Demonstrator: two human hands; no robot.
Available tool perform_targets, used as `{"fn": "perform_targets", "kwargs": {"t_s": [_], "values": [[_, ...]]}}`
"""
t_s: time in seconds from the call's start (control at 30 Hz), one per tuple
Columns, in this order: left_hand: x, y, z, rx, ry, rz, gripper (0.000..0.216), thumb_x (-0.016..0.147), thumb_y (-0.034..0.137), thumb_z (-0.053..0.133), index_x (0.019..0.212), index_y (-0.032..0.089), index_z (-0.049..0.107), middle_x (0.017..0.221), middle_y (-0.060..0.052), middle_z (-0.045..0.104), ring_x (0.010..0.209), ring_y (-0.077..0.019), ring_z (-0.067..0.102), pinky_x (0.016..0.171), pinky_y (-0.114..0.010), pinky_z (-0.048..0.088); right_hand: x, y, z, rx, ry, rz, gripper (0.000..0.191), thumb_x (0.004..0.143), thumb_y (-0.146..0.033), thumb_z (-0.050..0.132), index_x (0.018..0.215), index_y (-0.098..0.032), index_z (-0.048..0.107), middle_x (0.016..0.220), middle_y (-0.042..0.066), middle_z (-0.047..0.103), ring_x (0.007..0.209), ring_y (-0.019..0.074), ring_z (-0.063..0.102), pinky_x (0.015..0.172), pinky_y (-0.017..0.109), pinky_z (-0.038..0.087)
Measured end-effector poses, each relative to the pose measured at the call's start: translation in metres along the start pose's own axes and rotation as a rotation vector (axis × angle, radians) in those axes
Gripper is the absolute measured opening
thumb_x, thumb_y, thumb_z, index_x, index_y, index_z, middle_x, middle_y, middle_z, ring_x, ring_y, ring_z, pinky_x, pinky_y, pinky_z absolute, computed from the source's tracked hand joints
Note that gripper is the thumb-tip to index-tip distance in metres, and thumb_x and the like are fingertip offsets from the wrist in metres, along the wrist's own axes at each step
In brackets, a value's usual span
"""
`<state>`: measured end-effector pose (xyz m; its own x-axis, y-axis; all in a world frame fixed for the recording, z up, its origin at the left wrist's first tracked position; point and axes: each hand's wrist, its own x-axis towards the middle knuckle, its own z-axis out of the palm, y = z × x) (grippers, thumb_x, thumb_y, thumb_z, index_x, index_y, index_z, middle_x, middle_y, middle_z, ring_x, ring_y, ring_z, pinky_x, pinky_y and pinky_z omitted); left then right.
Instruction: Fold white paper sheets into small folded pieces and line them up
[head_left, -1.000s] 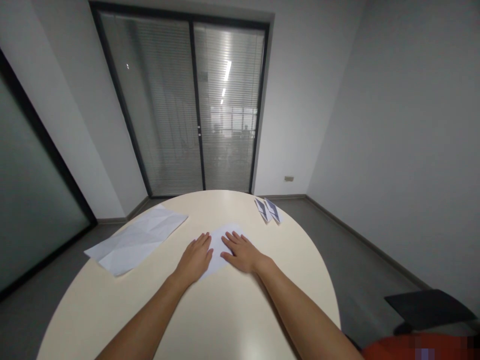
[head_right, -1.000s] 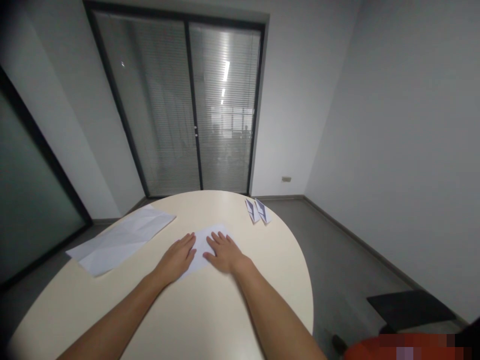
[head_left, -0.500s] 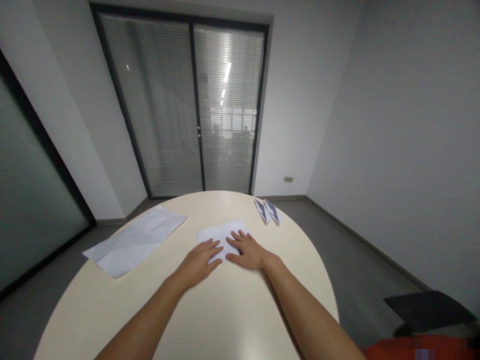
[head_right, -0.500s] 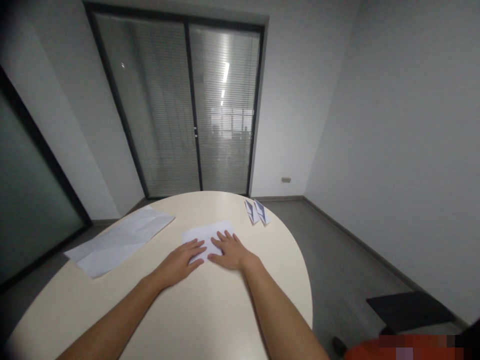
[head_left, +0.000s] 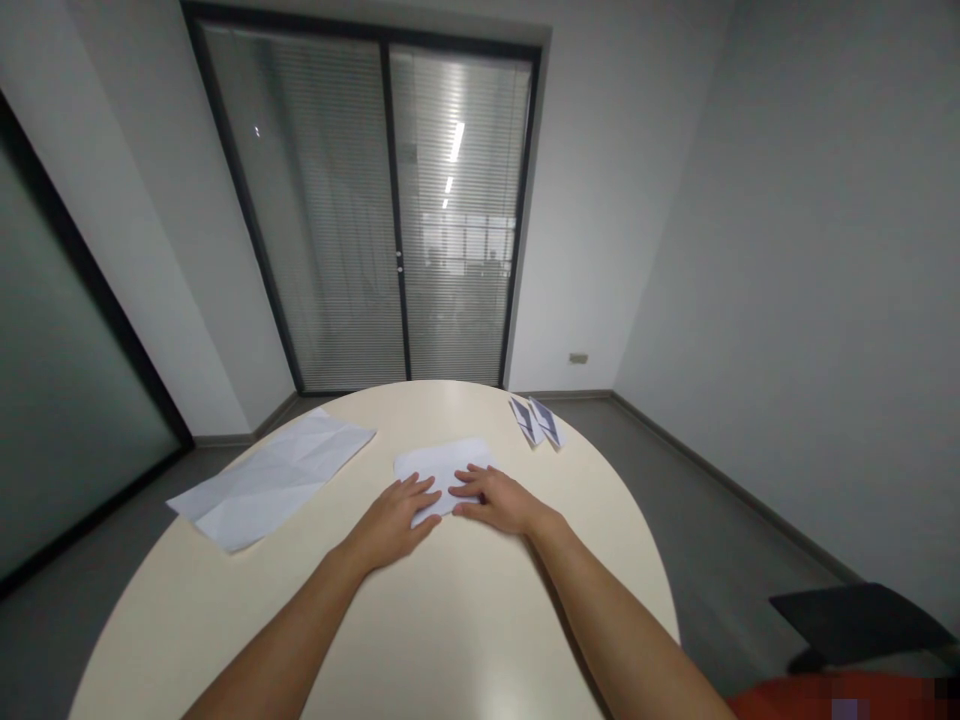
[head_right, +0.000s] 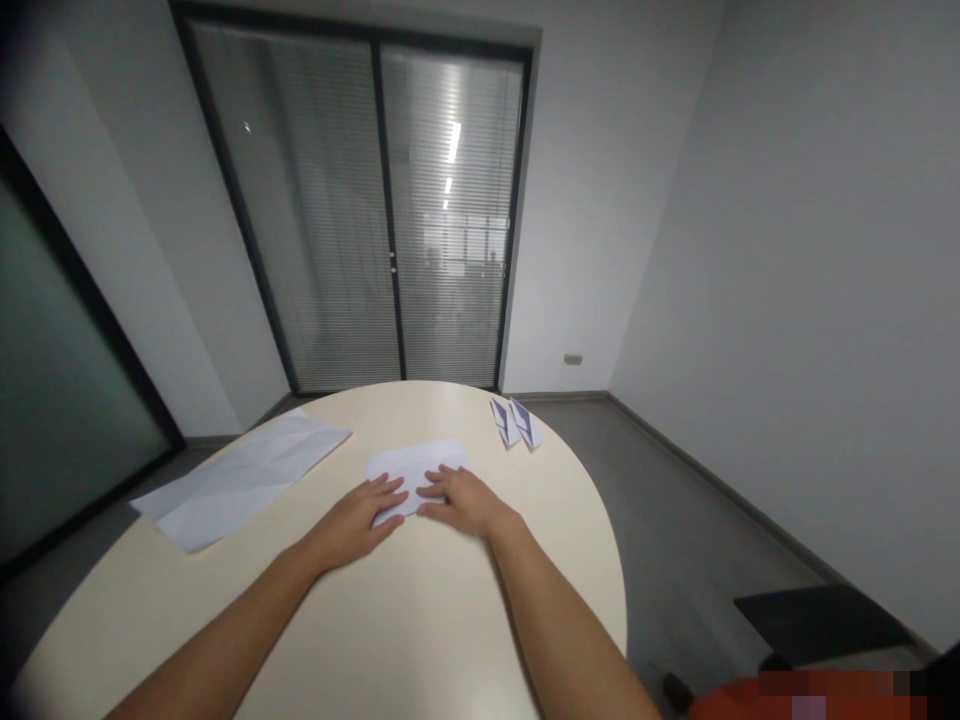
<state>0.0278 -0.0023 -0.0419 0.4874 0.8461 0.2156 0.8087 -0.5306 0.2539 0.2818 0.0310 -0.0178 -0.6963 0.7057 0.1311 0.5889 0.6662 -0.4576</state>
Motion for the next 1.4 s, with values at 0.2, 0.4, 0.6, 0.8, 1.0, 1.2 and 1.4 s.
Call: {"fn": "perform_targets", "kwargs": {"t_s": [0.2,0.4,0.6,0.8,1.0,1.2,1.4], "values": [[0.002,0.008,-0.009,-0.034,0.066,0.025,0.033,0.1,0.035,0.044,0.116,0.023,0.071,0.125,-0.005,0.071,0.12,-0.0223,0.063,0.104,-0.035,0.046,0.004,0.012,0.007,0.065,0.063,-0.032,0.05,0.095,-0.06,0.05,0.125,-0.025,0.071,0.137,0.009,0.062,0.135,0.0293,0.05,0.111,0.042,0.038],[0.001,0.009,-0.021,0.065,0.085,-0.1,0.034,0.103,0.035,0.038,0.1,0.024,0.07,0.099,-0.004,0.077,0.092,-0.0218,0.072,0.079,-0.03,0.049,-0.003,0.013,-0.003,0.073,0.101,-0.006,0.049,0.086,-0.054,0.065,0.125,-0.025,0.07,0.131,0.007,0.067,0.123,0.0296,0.06,0.104,0.038,0.044],[0.001,-0.003,-0.021,0.101,0.209,-0.224,0.035,0.104,0.037,0.035,0.101,0.023,0.067,0.095,-0.005,0.076,0.089,-0.0224,0.072,0.073,-0.028,0.045,-0.009,0.026,-0.007,0.183,0.205,0.123,0.033,0.093,-0.042,0.055,0.1,-0.017,0.076,0.091,0.006,0.077,0.081,0.0227,0.068,0.079,0.032,0.052],[-0.001,-0.004,-0.023,-0.088,0.37,-0.198,0.037,0.101,0.041,0.037,0.095,0.023,0.068,0.087,-0.003,0.075,0.082,-0.0203,0.069,0.073,-0.028,0.044,-0.005,0.033,-0.003,0.511,0.298,0.08,0.039,0.091,-0.048,0.059,0.106,-0.015,0.071,0.105,0.008,0.074,0.098,0.0253,0.067,0.089,0.038,0.051],[0.007,0.001,-0.025,-0.461,0.559,-0.233,0.038,0.095,0.046,0.045,0.092,0.019,0.071,0.086,-0.003,0.074,0.082,-0.0197,0.067,0.078,-0.027,0.047,0.001,0.037,-0.003,0.661,0.5,0.122,0.038,0.084,-0.052,0.067,0.097,-0.016,0.066,0.095,0.007,0.073,0.088,0.0221,0.066,0.079,0.034,0.051],[0.017,0.0,-0.022,-0.822,0.589,-0.368,0.04,0.082,0.053,0.058,0.084,0.015,0.071,0.079,-0.005,0.074,0.077,-0.0216,0.066,0.07,-0.029,0.049,0.013,0.039,0.001,0.872,0.694,0.215,0.049,0.076,-0.055,0.073,0.107,-0.02,0.06,0.083,0.004,0.069,0.07,0.0184,0.065,0.061,0.028,0.049],[0.012,-0.005,-0.02,-0.869,0.574,-0.361,0.036,0.085,0.05,0.056,0.091,0.016,0.068,0.083,-0.006,0.071,0.07,-0.0186,0.065,0.063,-0.028,0.049,0.008,0.04,0.002,0.813,0.559,0.312,0.056,0.074,-0.056,0.074,0.113,-0.017,0.062,0.07,-0.001,0.065,0.06,0.0165,0.061,0.054,0.026,0.043]]}}
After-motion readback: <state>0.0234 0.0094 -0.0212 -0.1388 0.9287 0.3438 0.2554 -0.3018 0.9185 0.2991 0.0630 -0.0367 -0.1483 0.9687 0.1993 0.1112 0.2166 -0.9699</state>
